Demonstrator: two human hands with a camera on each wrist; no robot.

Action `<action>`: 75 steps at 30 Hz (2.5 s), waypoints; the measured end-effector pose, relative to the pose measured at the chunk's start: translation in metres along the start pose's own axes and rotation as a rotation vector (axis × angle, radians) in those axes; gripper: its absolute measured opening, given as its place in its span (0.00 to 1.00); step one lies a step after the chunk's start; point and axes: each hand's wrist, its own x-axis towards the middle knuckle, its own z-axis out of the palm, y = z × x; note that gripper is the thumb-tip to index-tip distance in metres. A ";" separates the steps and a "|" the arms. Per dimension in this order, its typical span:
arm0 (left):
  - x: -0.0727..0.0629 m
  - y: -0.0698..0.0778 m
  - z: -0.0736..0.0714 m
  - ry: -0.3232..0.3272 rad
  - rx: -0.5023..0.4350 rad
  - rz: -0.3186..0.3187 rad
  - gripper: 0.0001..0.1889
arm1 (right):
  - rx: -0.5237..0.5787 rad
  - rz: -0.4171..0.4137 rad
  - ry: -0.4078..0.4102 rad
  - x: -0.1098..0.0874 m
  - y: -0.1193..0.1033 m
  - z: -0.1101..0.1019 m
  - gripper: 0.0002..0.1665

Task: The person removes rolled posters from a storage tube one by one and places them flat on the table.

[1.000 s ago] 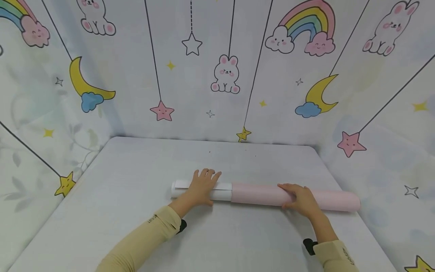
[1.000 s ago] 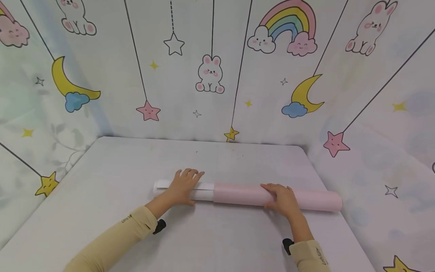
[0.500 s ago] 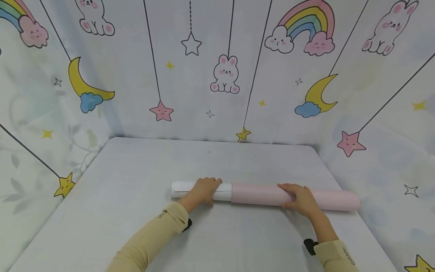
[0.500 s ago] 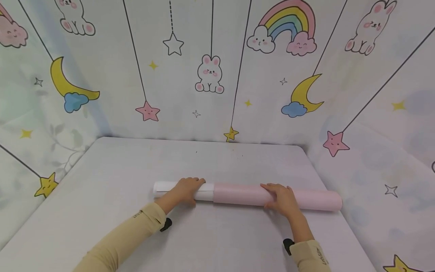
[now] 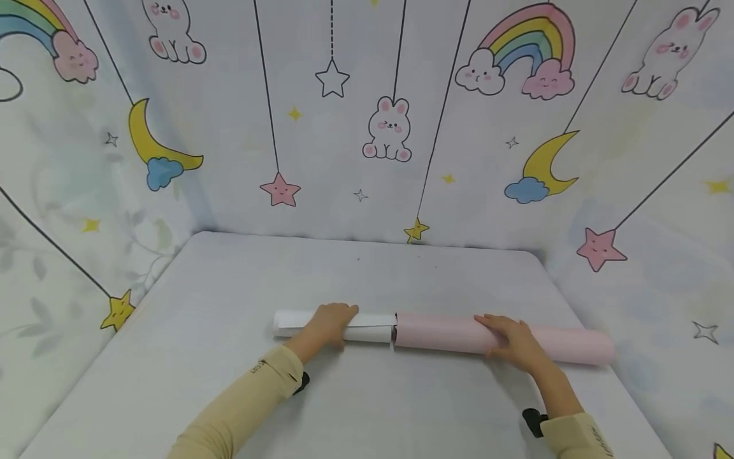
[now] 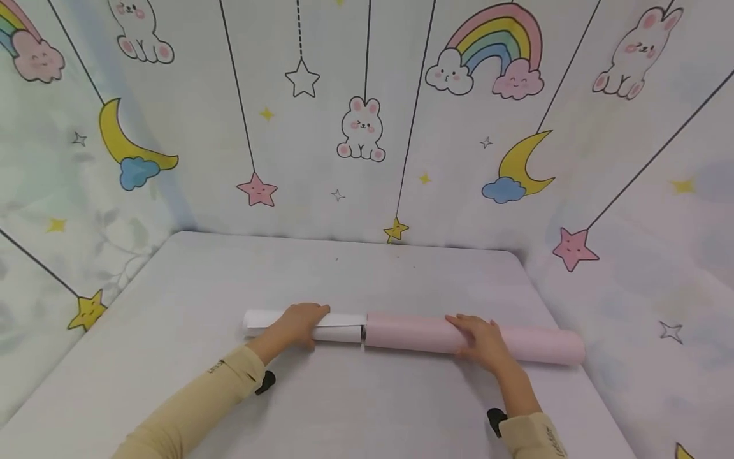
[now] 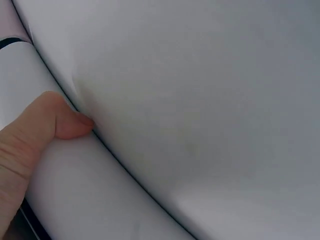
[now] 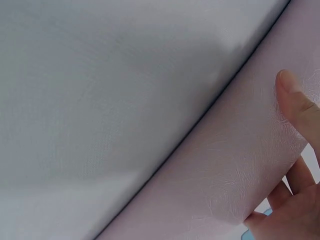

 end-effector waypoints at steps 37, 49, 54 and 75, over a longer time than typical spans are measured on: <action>-0.007 -0.009 -0.006 0.041 -0.056 0.060 0.29 | -0.088 0.120 0.141 0.025 0.031 -0.003 0.39; -0.008 -0.003 -0.002 0.042 -0.066 0.062 0.27 | -0.214 0.143 0.118 0.046 0.054 -0.002 0.38; -0.008 -0.002 -0.002 0.037 -0.059 0.041 0.27 | -0.209 0.176 0.101 0.056 0.064 0.001 0.38; -0.008 -0.004 -0.005 0.048 -0.048 0.027 0.26 | -0.359 0.287 0.100 0.092 0.071 -0.007 0.33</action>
